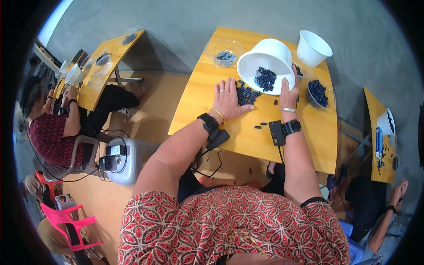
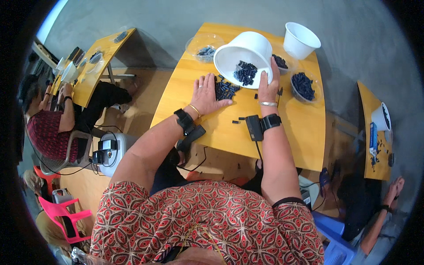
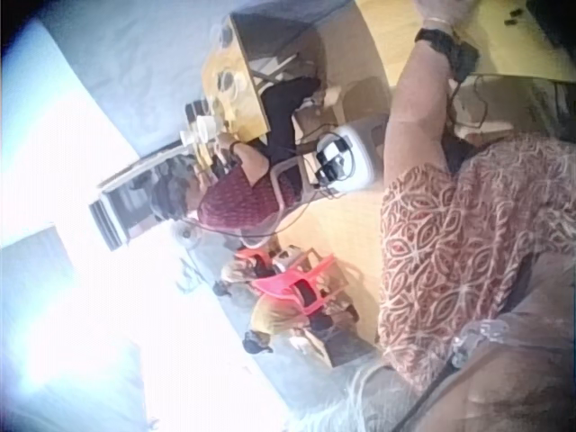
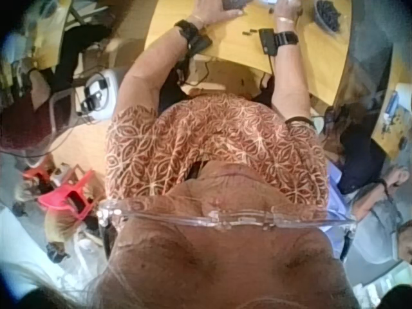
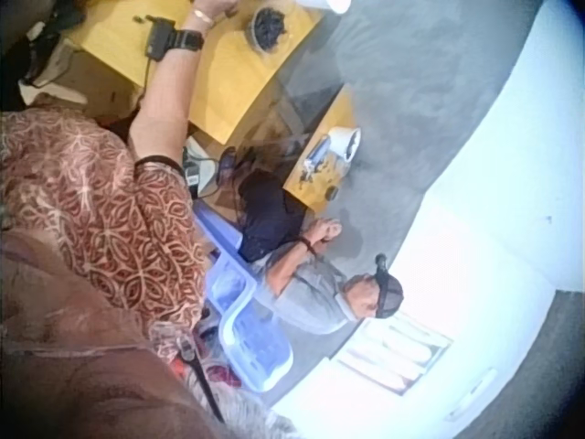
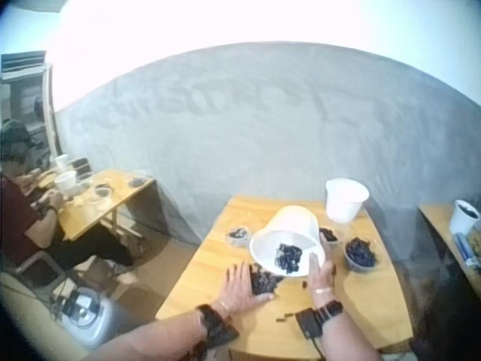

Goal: Assemble small black plastic components by pressing them together manually.

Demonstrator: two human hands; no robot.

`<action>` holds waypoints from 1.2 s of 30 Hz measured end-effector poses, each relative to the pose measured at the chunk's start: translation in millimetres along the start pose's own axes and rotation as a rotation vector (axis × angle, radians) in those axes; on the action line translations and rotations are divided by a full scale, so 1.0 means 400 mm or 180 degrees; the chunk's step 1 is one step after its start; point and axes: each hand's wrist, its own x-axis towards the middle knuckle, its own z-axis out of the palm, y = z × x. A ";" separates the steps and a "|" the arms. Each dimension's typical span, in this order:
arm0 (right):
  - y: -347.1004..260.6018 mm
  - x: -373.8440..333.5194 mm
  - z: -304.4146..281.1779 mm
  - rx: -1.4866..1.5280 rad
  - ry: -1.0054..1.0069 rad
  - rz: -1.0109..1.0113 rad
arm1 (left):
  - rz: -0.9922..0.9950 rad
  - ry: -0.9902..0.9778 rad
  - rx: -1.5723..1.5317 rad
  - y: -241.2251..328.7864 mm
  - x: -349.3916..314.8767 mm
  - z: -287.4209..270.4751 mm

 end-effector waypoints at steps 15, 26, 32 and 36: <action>-0.009 -0.014 0.000 0.0020 0.0117 0.0106 | -0.0252 -0.0164 -0.0043 0.151 -0.201 -0.028; -0.010 -0.020 -0.016 0.0237 0.0124 0.0329 | -0.0520 -0.0104 -0.0008 0.154 -0.131 -0.019; -0.029 -0.031 -0.025 -0.0022 0.0110 0.0171 | -0.0460 -0.0086 -0.0120 0.142 -0.112 -0.024; -0.023 -0.043 -0.035 0.0188 0.0072 0.0272 | -0.0455 -0.0068 -0.0129 0.127 -0.107 -0.014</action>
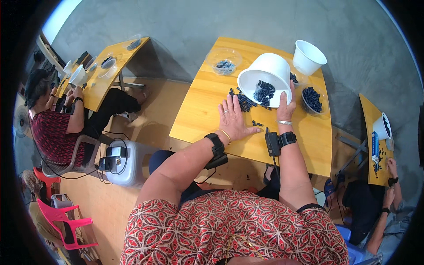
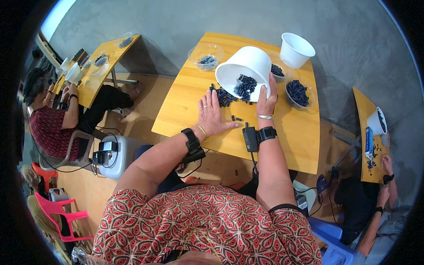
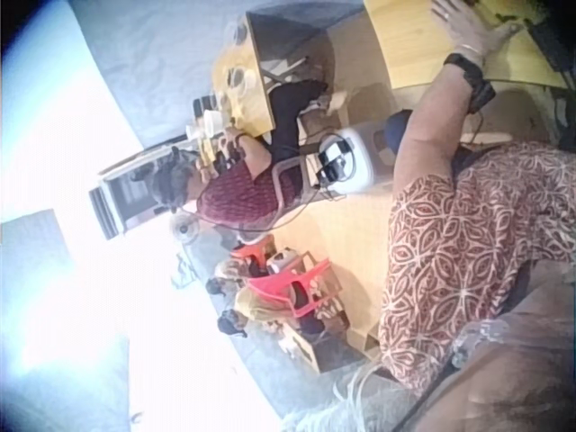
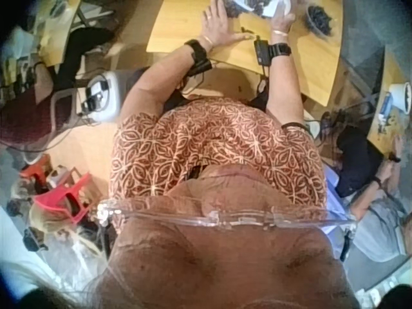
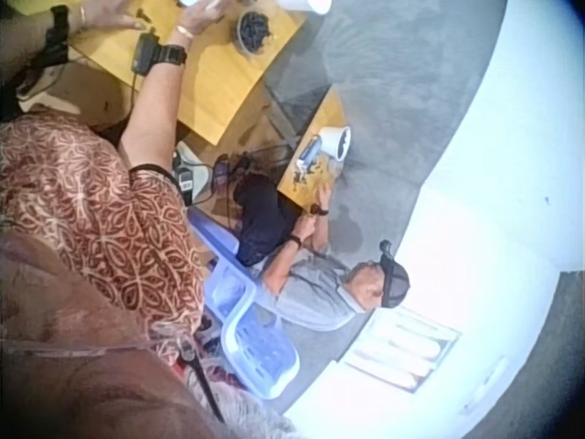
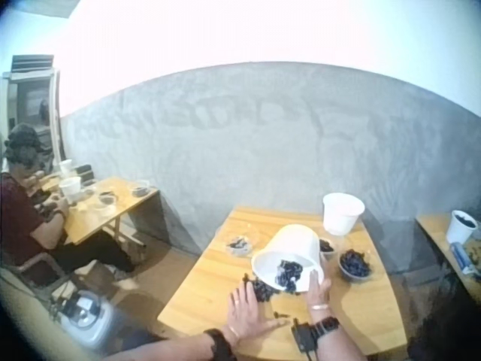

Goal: Assemble small black plastic components by pressing them together manually.

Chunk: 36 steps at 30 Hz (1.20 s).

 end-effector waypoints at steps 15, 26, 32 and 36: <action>-0.011 0.005 -0.004 0.0122 0.0138 -0.0061 | -0.0057 -0.0261 0.0096 0.005 0.003 -0.009; -0.010 0.011 -0.015 -0.0555 0.0199 -0.0453 | 0.0016 -0.0189 0.0087 0.002 0.003 -0.007; -0.020 0.013 -0.014 -0.0592 0.0197 -0.0387 | 0.0024 -0.0179 0.0096 0.000 0.004 -0.004; -0.002 0.014 -0.018 -0.0719 0.0208 -0.0492 | 0.0031 -0.0243 0.0103 0.006 0.005 -0.009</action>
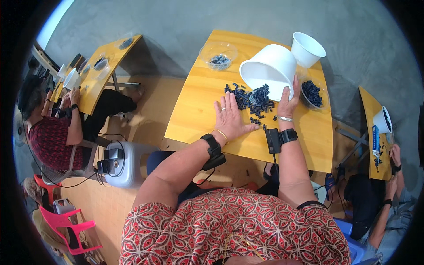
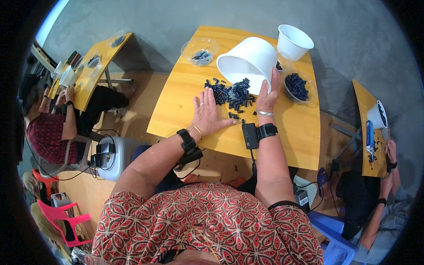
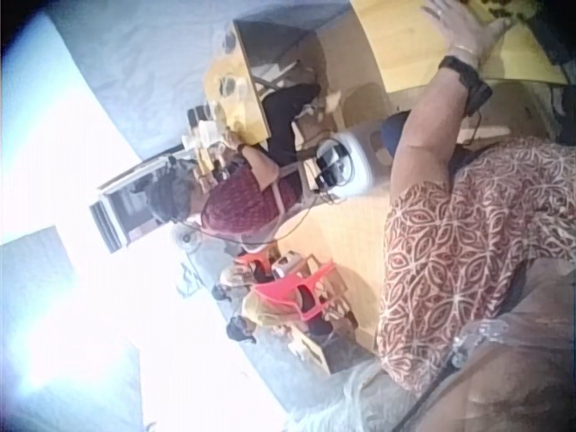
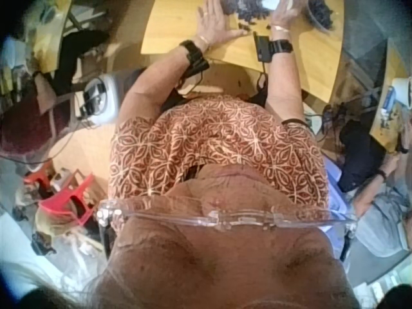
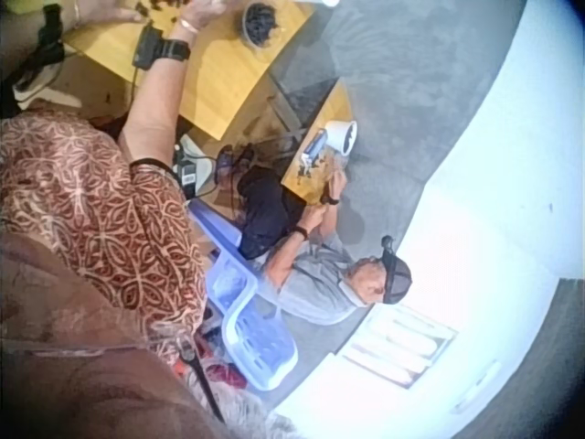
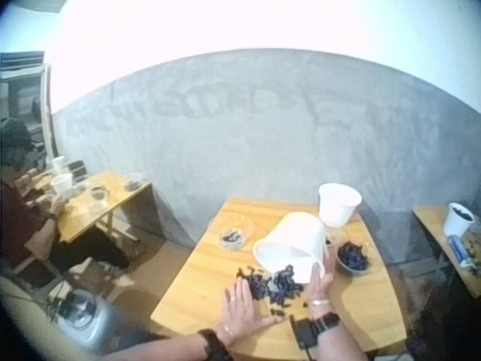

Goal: Assemble small black plastic components by pressing them together manually.

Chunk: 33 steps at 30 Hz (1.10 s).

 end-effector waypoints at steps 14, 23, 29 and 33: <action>-0.015 0.007 0.008 -0.0281 0.0248 -0.0422 | 0.0029 -0.0025 0.0094 -0.007 -0.001 0.008; -0.023 0.028 0.005 -0.0187 0.0423 -0.0576 | 0.0090 0.0042 0.0038 -0.007 0.003 0.003; -0.015 0.047 -0.037 0.1211 0.1163 0.0782 | 0.0165 0.0091 -0.0078 -0.008 -0.011 -0.006; -0.024 0.122 -0.117 0.1893 0.1543 0.1279 | 0.0182 0.0154 -0.0191 -0.019 -0.018 0.005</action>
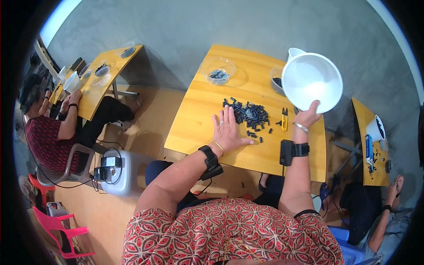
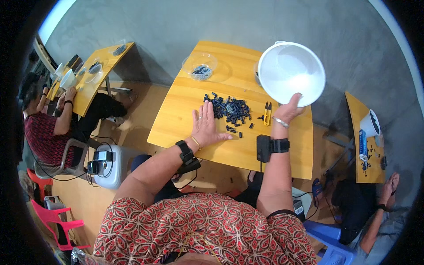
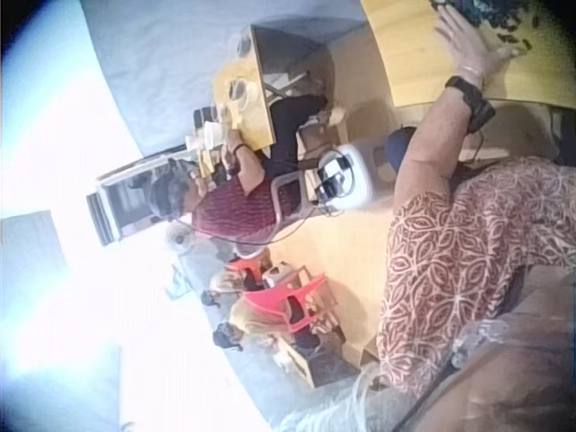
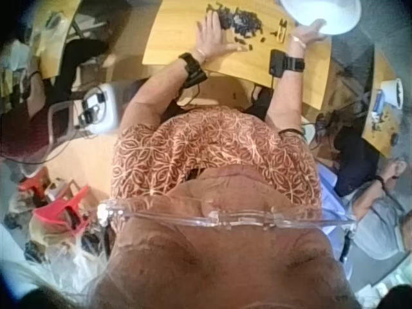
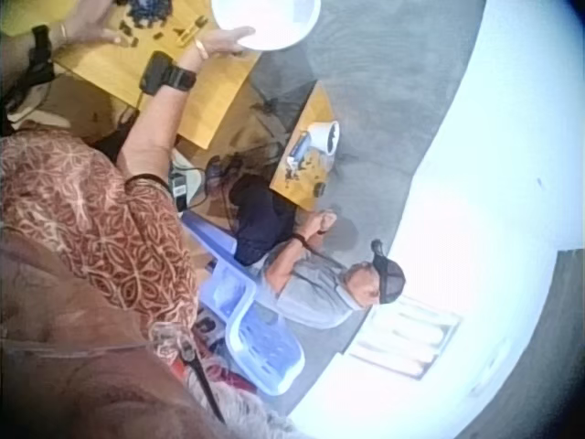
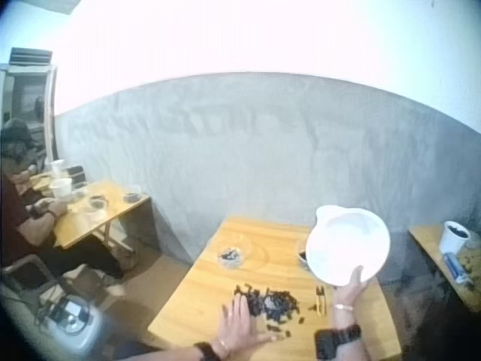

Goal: Assemble small black plastic components by pressing them together manually.

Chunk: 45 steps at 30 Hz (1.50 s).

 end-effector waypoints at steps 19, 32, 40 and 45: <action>0.110 0.024 0.224 -0.0413 -0.1091 0.3127 | 0.0411 0.0187 0.0422 -0.124 -0.053 -0.031; 0.170 0.022 0.310 -0.0793 -0.0681 0.3327 | 0.0534 0.0274 0.0476 -0.118 -0.068 -0.037; 0.017 0.040 0.083 -0.1808 -0.2179 0.2729 | 0.0487 0.0100 0.0500 -0.114 -0.061 -0.033; -0.023 -0.038 -0.080 -0.3394 -0.2980 0.0308 | 0.0513 0.0228 0.0490 -0.118 -0.058 -0.028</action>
